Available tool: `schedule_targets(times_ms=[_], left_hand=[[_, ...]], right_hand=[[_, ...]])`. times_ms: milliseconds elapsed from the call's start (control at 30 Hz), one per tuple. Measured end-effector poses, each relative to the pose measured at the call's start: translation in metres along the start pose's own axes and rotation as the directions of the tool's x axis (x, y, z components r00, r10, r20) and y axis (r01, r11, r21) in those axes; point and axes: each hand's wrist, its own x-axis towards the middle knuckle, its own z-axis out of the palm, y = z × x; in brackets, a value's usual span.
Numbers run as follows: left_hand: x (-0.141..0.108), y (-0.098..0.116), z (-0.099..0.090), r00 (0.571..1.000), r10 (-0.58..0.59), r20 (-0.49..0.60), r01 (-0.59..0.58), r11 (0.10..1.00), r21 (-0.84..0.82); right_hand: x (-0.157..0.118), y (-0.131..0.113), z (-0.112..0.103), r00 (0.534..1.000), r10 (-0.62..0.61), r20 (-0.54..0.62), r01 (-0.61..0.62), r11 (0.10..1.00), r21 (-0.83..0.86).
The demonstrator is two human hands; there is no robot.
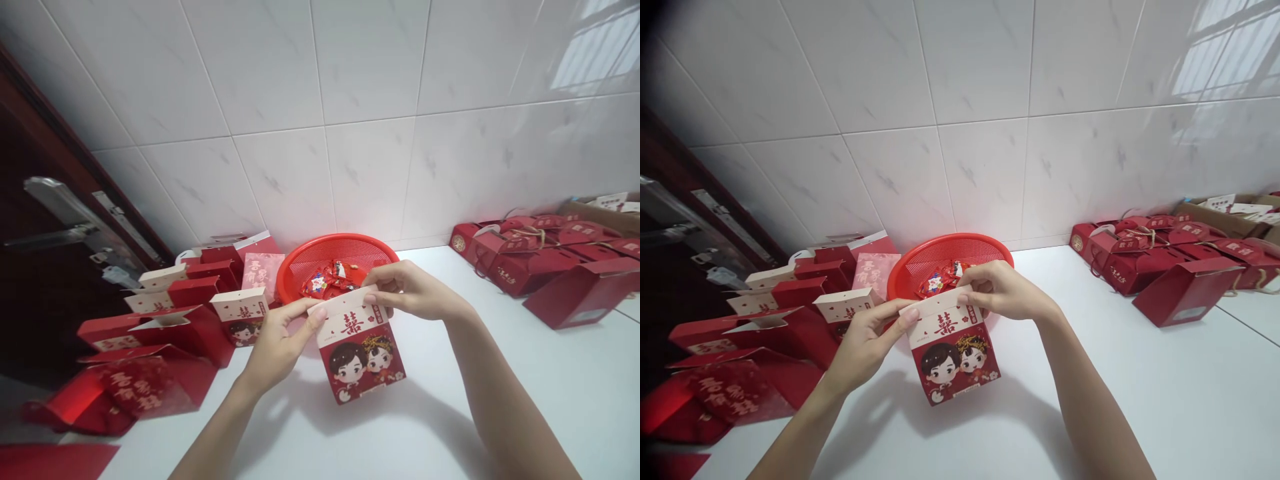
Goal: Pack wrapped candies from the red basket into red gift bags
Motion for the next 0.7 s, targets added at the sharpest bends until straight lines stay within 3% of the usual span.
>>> schedule_targets(times_ms=[700], left_hand=[[0.0043,0.0018,0.0005,0.999,-0.006,-0.032,0.005,0.999,-0.049]], right_hand=[[0.0071,-0.0024,0.0043,0.999,0.019,-0.040,-0.022,0.997,-0.073]])
